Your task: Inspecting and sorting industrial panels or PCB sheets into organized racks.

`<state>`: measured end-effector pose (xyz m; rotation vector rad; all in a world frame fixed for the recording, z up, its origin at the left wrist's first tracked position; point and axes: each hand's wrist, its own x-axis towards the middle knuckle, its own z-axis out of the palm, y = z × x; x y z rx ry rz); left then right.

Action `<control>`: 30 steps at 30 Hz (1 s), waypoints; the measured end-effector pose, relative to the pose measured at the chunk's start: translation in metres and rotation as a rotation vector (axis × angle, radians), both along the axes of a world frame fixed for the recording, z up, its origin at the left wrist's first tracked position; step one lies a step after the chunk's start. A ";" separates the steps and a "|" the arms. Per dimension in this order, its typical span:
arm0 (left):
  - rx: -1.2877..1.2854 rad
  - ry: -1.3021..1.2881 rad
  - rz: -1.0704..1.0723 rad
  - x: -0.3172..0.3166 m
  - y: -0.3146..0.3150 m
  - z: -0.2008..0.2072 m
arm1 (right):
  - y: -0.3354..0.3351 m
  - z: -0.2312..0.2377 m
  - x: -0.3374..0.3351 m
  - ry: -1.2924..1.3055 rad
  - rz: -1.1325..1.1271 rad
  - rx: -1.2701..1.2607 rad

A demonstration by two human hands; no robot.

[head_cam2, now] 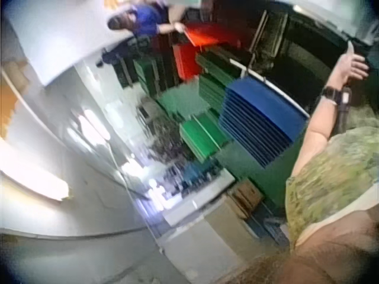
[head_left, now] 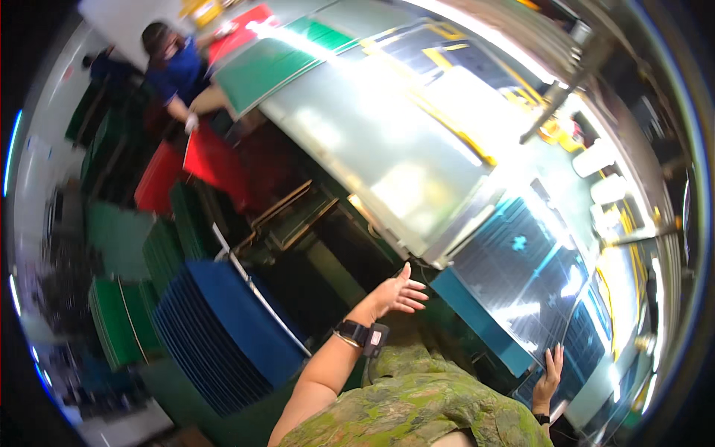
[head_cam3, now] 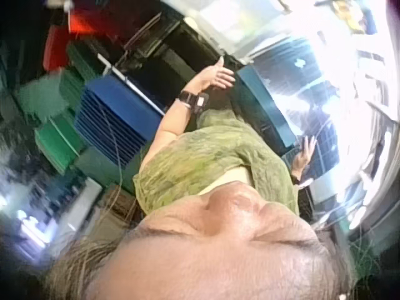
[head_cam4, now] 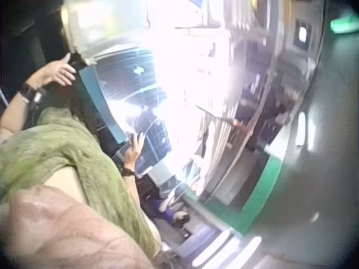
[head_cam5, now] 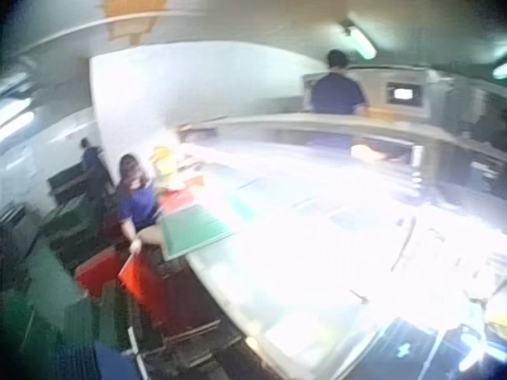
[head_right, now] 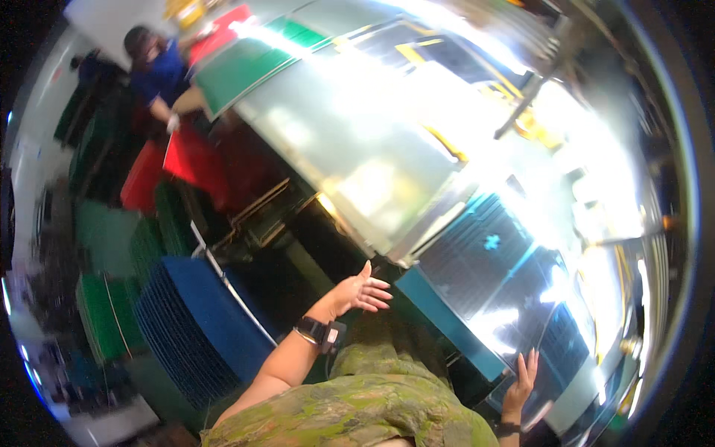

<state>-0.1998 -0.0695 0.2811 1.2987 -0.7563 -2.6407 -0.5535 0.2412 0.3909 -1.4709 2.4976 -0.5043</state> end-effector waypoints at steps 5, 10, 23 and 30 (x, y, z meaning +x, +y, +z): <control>-0.045 -0.014 -0.153 -0.057 -0.006 0.031 | 0.033 0.010 0.034 -0.037 -0.014 -0.078; -0.541 -0.614 -0.039 -0.056 -0.001 0.003 | 0.059 -0.014 0.055 -0.090 -0.036 -0.121; -0.766 -0.485 -0.336 -0.033 -0.001 -0.002 | 0.101 -0.111 0.084 -0.874 -1.145 -0.310; -0.661 -0.361 -0.554 -0.036 0.004 0.013 | 0.092 -0.111 0.084 -0.921 -0.967 -0.342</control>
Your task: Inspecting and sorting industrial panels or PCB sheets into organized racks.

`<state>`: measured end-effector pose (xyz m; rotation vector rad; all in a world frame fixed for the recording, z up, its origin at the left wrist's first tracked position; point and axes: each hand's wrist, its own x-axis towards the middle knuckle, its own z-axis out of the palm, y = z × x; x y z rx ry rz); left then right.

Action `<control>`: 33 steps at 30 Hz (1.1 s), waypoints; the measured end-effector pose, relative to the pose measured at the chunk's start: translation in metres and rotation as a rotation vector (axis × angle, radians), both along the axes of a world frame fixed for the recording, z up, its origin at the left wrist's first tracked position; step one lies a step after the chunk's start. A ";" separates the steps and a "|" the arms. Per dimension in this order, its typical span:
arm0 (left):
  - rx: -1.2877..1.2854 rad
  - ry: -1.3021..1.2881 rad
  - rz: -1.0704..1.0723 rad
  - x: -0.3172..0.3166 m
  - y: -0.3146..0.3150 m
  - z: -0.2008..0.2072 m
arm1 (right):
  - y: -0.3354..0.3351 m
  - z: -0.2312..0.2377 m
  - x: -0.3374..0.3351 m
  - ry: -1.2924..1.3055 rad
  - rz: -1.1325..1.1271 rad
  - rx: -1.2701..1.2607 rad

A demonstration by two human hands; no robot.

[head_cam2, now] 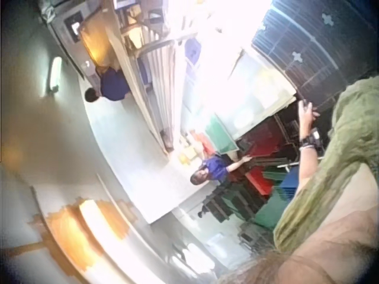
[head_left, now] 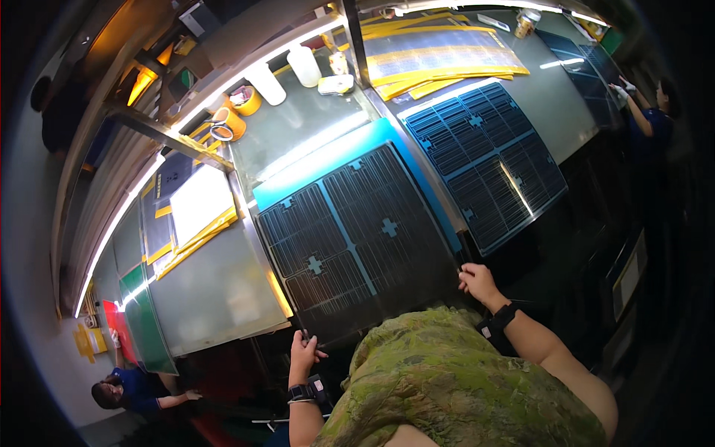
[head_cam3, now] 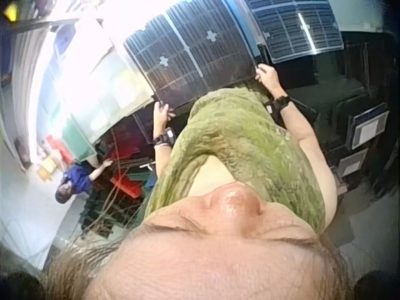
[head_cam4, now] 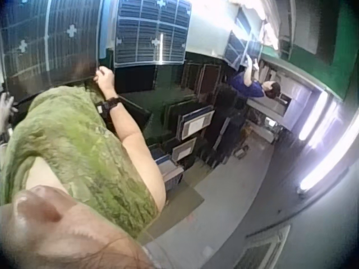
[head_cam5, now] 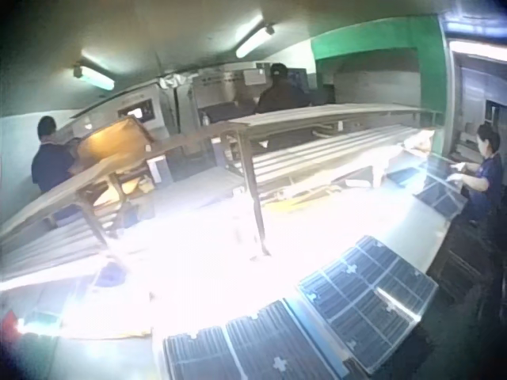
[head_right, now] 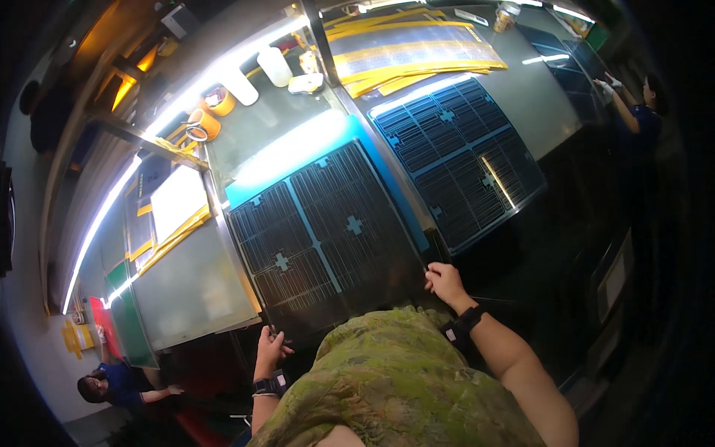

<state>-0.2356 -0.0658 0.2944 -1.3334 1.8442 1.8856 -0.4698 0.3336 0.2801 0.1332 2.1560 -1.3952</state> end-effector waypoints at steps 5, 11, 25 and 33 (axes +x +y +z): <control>-0.102 0.064 0.079 -0.024 0.009 0.000 | -0.015 0.000 -0.037 0.175 -0.166 -0.118; -0.088 0.086 0.156 -0.032 0.010 -0.010 | -0.019 -0.007 -0.052 0.300 -0.072 0.110; -0.183 0.172 0.158 -0.029 0.015 -0.019 | -0.026 -0.001 -0.049 0.101 -0.133 0.065; -0.237 0.207 0.133 -0.028 0.017 -0.024 | -0.017 -0.022 -0.053 0.093 -0.131 -0.105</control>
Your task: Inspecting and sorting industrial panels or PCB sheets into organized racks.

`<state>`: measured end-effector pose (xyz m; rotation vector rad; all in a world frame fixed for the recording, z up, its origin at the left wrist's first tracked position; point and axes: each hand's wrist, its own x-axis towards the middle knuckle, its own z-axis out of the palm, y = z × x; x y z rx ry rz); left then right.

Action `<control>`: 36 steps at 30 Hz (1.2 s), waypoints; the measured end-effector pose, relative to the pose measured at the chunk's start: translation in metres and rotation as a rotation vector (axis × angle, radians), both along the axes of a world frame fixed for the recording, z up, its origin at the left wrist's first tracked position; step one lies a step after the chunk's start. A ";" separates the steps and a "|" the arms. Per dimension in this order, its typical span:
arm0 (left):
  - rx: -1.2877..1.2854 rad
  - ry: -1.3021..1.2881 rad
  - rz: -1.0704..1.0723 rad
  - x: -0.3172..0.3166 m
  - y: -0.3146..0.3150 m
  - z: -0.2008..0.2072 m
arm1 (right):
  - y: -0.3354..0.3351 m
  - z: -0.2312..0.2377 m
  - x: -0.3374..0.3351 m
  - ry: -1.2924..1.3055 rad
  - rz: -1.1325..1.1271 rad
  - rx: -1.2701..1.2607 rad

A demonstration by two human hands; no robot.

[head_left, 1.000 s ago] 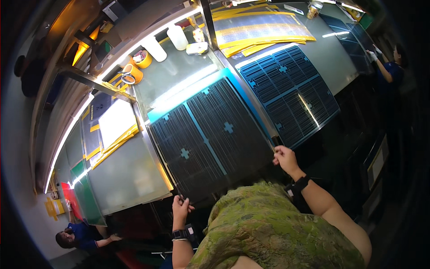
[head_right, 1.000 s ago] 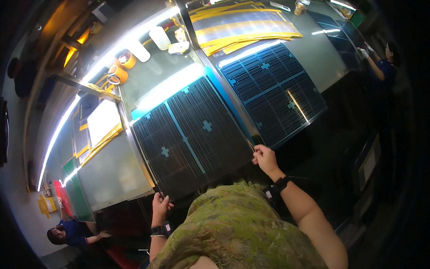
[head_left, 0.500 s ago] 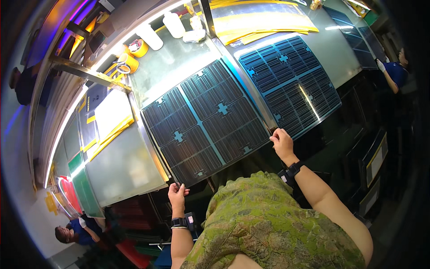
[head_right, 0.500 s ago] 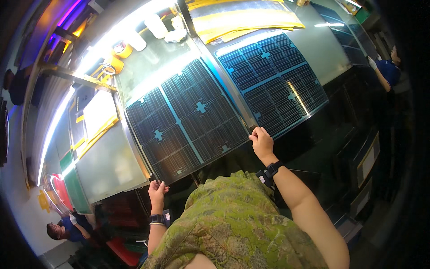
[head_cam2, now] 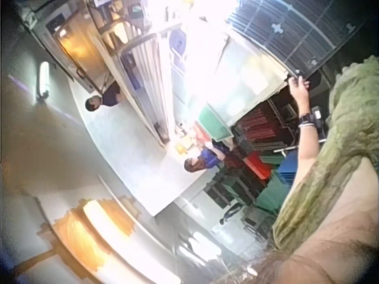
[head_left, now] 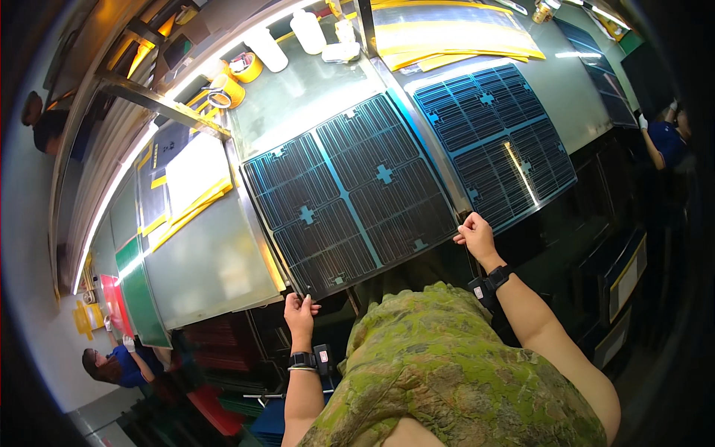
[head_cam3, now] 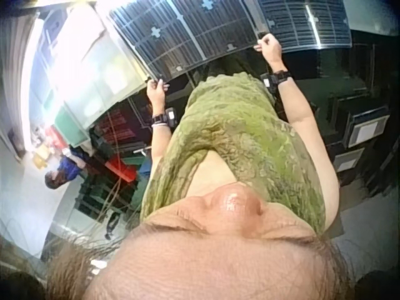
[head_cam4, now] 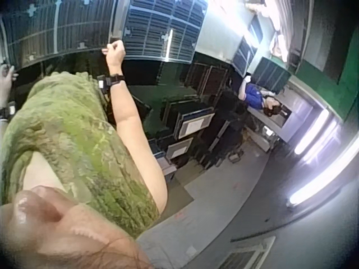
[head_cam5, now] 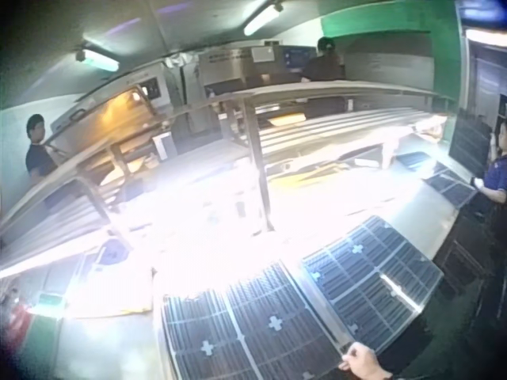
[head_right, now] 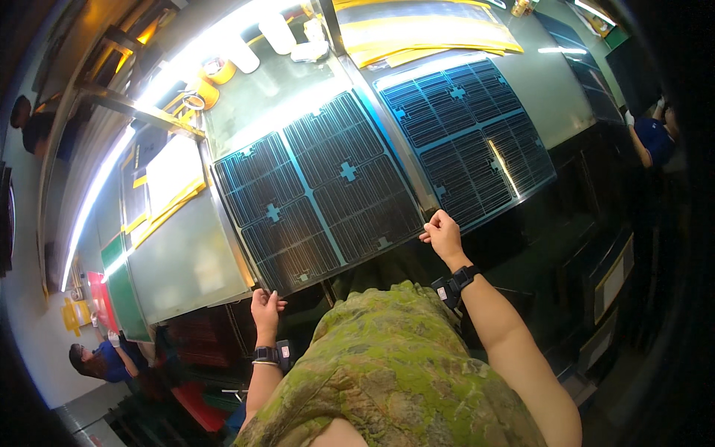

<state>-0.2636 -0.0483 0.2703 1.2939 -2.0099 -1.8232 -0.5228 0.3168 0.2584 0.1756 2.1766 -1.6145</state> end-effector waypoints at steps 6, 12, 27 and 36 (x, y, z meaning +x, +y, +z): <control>-0.050 0.007 0.037 0.003 0.000 0.000 | -0.006 -0.004 0.000 0.022 0.020 -0.016; -0.687 -0.004 -0.053 -0.016 0.000 0.009 | 0.004 -0.013 0.010 0.078 -0.012 0.037; -0.740 -0.103 0.020 -0.007 0.005 -0.018 | 0.002 -0.008 0.005 0.067 0.106 0.076; -0.853 -0.091 -0.004 -0.007 0.000 -0.028 | 0.001 -0.009 0.006 0.071 0.120 0.081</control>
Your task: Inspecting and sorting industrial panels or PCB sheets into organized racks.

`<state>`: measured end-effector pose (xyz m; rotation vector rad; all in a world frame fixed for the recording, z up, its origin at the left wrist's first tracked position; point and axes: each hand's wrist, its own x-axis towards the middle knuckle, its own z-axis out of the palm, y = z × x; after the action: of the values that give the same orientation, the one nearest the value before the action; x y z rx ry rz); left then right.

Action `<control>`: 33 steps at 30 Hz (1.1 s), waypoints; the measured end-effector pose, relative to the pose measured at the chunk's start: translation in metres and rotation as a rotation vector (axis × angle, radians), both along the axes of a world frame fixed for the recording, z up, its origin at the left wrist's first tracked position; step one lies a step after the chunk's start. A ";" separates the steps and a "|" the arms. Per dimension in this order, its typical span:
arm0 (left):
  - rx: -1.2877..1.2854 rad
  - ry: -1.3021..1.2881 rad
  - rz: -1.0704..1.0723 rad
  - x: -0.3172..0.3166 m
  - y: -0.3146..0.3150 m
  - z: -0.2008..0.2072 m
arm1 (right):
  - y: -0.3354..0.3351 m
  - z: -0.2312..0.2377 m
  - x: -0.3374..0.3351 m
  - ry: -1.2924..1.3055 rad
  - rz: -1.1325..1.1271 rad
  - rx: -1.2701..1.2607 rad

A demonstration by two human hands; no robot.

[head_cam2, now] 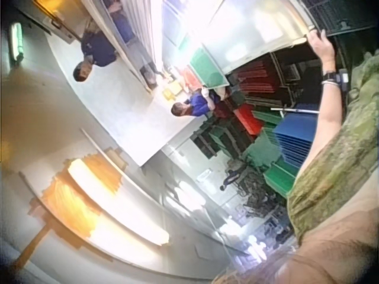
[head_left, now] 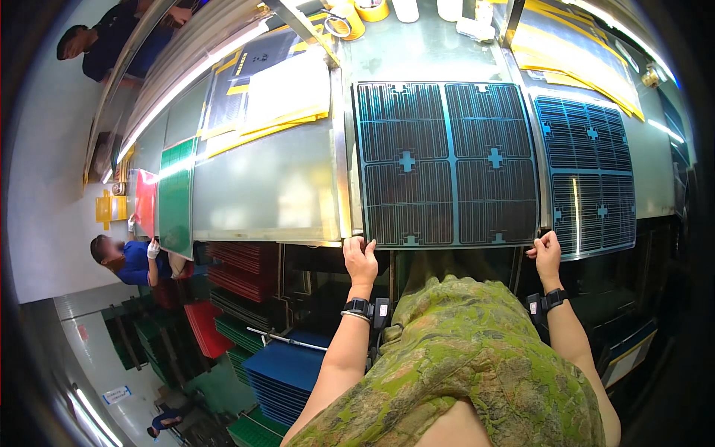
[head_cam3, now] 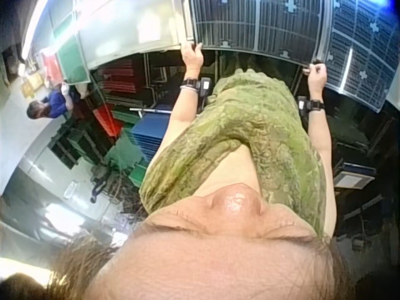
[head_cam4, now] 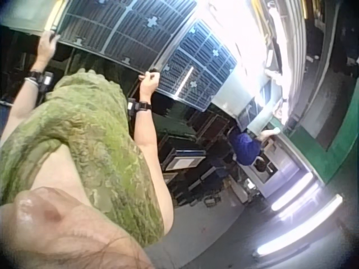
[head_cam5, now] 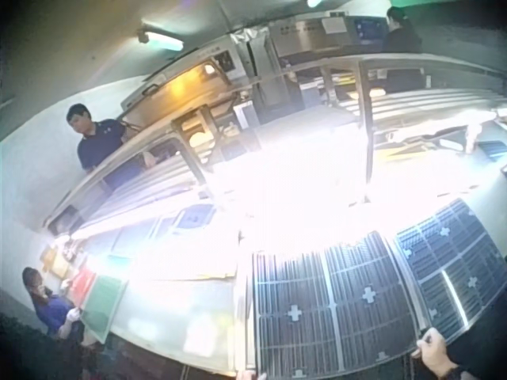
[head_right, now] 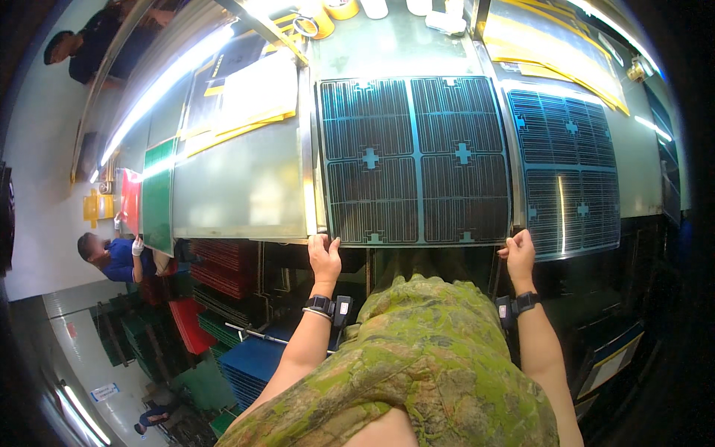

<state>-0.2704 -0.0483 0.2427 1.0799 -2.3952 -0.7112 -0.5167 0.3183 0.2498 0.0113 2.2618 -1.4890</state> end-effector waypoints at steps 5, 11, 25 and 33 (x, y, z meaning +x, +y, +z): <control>0.091 0.058 0.140 -0.013 0.012 0.003 | 0.006 0.004 -0.003 0.026 -0.039 -0.005; 0.984 0.355 0.299 0.000 0.015 -0.007 | -0.024 0.059 -0.009 0.579 0.467 0.794; 0.639 -0.171 0.182 0.009 0.003 0.014 | -0.192 0.002 -0.265 1.043 0.544 0.907; -0.282 -0.346 -0.420 -0.138 -0.077 0.042 | -0.188 -0.015 -0.263 1.100 0.500 0.882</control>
<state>-0.4083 -0.1256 0.2847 0.6285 -2.9538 -0.3082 -0.7793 0.1300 0.2348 -1.2511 3.1628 -0.0674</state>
